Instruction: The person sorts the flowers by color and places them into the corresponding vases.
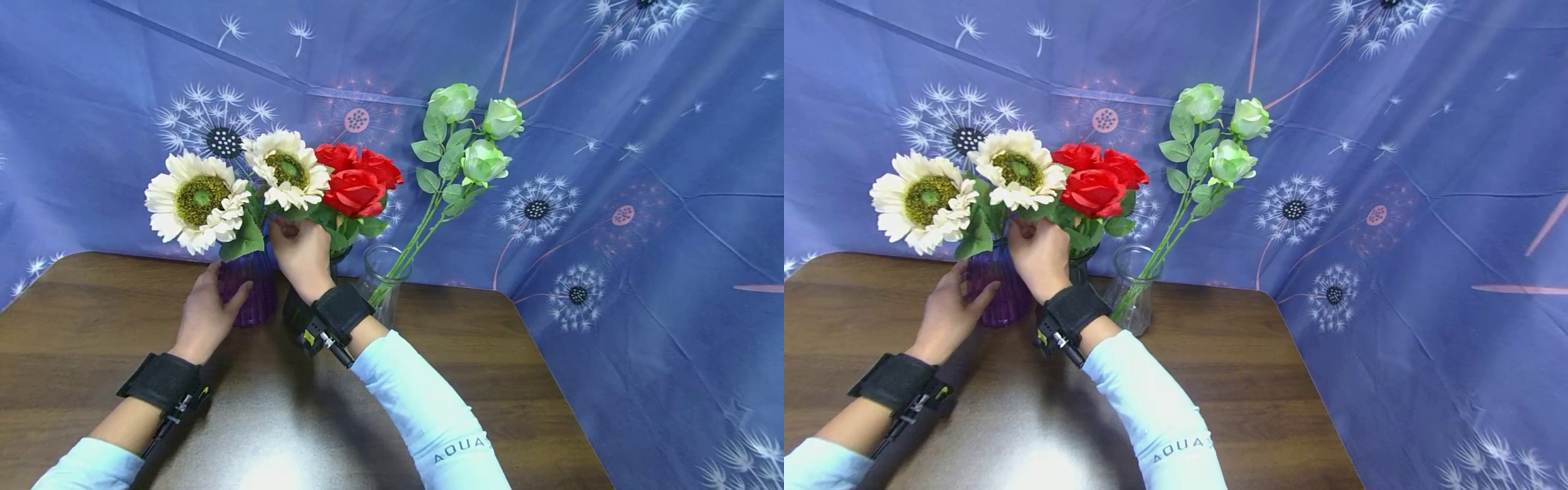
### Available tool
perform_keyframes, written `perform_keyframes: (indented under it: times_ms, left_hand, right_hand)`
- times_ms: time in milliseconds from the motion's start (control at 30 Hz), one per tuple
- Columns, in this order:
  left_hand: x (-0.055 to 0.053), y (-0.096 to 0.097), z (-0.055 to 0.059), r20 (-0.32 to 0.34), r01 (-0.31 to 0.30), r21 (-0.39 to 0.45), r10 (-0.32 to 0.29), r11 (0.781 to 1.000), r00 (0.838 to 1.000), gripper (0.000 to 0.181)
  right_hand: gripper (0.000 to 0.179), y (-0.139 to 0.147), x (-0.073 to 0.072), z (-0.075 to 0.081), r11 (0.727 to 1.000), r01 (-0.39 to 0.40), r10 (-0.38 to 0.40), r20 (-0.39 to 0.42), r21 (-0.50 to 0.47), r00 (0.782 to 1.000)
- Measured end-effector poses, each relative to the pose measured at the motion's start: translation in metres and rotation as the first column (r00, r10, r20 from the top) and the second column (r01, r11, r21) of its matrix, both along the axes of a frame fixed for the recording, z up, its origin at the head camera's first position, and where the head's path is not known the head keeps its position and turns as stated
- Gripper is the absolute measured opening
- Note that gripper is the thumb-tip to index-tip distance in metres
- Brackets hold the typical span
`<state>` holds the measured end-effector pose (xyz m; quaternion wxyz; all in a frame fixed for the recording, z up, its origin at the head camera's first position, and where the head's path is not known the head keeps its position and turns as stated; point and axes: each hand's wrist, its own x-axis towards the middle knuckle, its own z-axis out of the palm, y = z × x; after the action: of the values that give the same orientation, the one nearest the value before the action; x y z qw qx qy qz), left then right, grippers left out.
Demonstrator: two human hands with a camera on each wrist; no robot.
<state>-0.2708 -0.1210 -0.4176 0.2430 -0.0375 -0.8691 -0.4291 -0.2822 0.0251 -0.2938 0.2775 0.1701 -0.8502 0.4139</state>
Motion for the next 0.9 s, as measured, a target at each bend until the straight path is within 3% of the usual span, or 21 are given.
perform_keyframes:
  times_ms: [400,567,800,900]
  left_hand:
    - [-0.005,-0.006,-0.002,-0.015,-0.004,-0.01,0.004,1.0,1.0,0.066]
    - [-0.007,-0.011,-0.003,-0.007,-0.004,-0.02,0.003,1.0,1.0,0.067]
    - [-0.006,-0.017,-0.005,0.066,-0.002,-0.079,0.007,0.997,0.998,0.074]
    - [-0.006,-0.018,-0.005,0.053,0.019,-0.095,-0.014,0.995,0.999,0.073]
  right_hand:
    - [0.015,0.007,0.011,-0.007,0.999,0.012,-0.006,0.12,-0.048,0.993]
    - [0.014,0.014,0.016,-0.014,0.998,0.01,-0.003,0.109,-0.067,0.994]
    - [0.014,0.038,0.028,-0.016,0.995,0.007,0.001,0.076,-0.104,0.997]
    - [0.015,0.055,0.033,-0.018,0.996,0.026,-0.021,0.054,-0.088,0.998]
